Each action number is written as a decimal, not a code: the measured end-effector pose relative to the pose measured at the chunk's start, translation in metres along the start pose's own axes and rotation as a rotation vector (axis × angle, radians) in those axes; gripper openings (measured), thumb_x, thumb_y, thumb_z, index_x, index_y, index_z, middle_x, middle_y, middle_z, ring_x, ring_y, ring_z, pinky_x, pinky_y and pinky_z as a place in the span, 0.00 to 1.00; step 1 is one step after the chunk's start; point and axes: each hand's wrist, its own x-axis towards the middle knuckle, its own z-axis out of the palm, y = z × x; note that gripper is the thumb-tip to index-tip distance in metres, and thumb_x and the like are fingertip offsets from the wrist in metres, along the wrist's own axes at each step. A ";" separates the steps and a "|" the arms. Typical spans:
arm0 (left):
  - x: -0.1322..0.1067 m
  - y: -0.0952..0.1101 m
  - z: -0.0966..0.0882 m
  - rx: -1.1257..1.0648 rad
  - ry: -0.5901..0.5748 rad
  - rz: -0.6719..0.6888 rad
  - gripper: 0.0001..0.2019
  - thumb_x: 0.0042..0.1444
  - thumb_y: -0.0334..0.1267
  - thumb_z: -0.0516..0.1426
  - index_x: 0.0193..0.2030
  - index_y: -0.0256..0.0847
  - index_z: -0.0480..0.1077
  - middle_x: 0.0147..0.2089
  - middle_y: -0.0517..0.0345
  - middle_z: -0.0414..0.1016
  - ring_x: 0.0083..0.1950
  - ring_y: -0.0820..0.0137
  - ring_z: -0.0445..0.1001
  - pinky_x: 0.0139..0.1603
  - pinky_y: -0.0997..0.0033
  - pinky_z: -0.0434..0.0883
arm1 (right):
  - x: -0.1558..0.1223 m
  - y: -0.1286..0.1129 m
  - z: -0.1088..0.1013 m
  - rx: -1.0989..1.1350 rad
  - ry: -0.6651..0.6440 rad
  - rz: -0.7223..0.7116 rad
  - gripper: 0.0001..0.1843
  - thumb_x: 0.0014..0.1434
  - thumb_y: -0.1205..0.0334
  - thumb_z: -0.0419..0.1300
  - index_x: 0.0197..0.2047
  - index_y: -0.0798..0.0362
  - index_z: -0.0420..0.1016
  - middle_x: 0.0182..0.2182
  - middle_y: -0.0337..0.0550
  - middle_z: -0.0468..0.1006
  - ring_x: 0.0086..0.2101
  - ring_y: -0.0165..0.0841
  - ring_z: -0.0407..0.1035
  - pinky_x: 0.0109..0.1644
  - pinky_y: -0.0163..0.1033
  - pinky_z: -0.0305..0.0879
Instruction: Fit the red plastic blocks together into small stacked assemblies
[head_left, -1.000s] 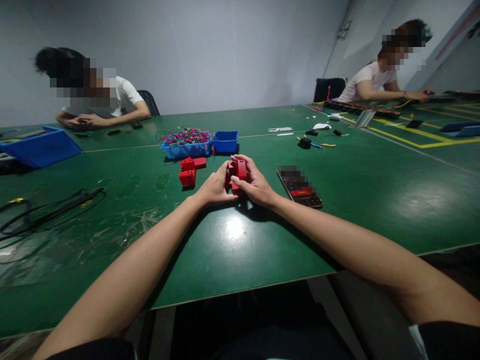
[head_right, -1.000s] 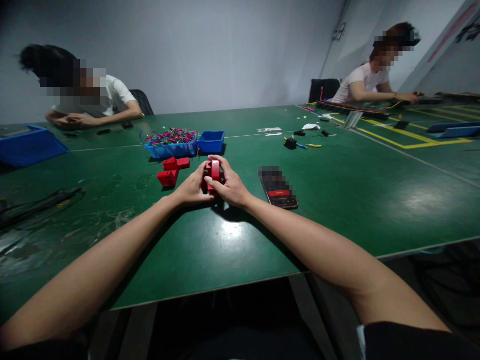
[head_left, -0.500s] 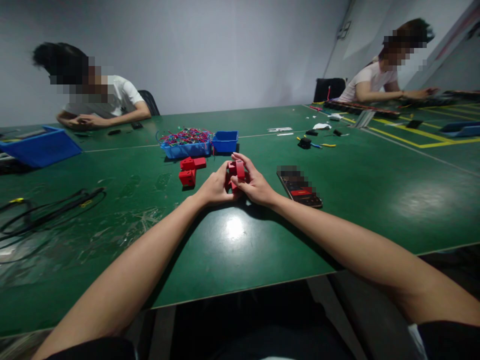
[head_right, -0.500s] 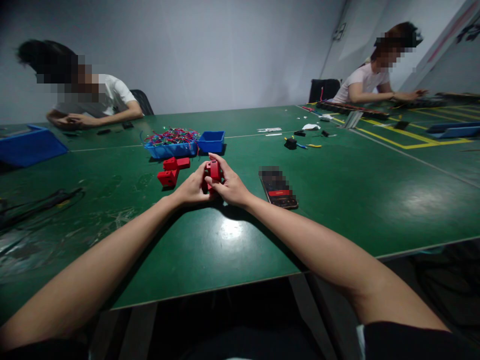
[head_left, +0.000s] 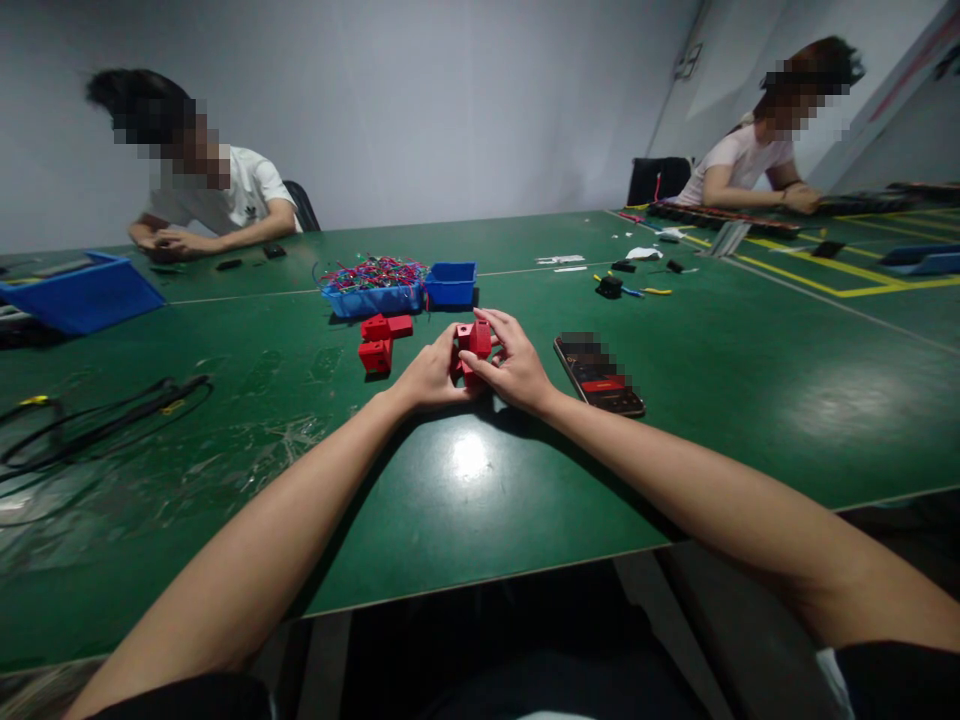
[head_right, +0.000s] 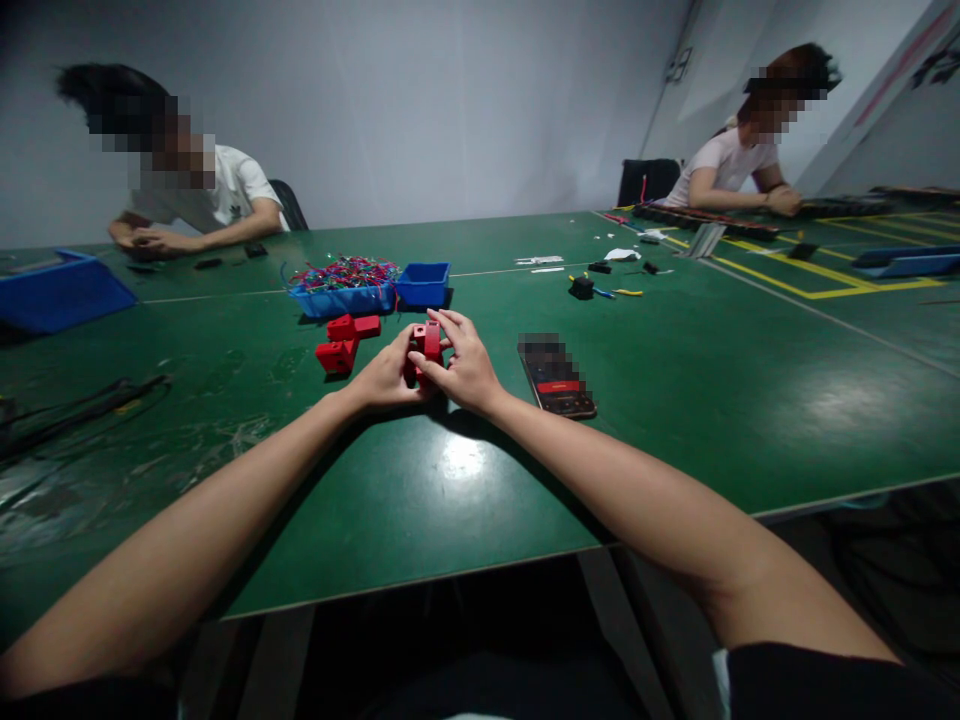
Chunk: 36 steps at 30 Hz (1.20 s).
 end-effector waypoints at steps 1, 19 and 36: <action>0.000 0.000 0.000 0.004 -0.002 0.000 0.44 0.44 0.46 0.65 0.66 0.37 0.53 0.59 0.39 0.70 0.55 0.50 0.77 0.54 0.51 0.75 | 0.000 0.000 0.001 -0.011 0.002 -0.009 0.34 0.56 0.49 0.65 0.64 0.48 0.67 0.61 0.55 0.64 0.58 0.46 0.66 0.56 0.52 0.73; 0.000 0.002 -0.002 0.075 -0.002 -0.061 0.49 0.42 0.49 0.67 0.68 0.37 0.51 0.64 0.35 0.66 0.61 0.46 0.72 0.58 0.47 0.73 | 0.004 0.013 0.003 0.080 0.174 0.113 0.25 0.64 0.45 0.54 0.57 0.50 0.70 0.53 0.51 0.76 0.52 0.41 0.72 0.62 0.52 0.66; 0.000 -0.006 0.000 0.102 0.096 -0.006 0.48 0.47 0.46 0.66 0.70 0.39 0.46 0.67 0.35 0.61 0.64 0.49 0.69 0.59 0.50 0.72 | -0.001 -0.010 0.006 0.198 0.126 0.071 0.32 0.67 0.40 0.47 0.69 0.42 0.52 0.61 0.52 0.66 0.49 0.40 0.72 0.55 0.51 0.73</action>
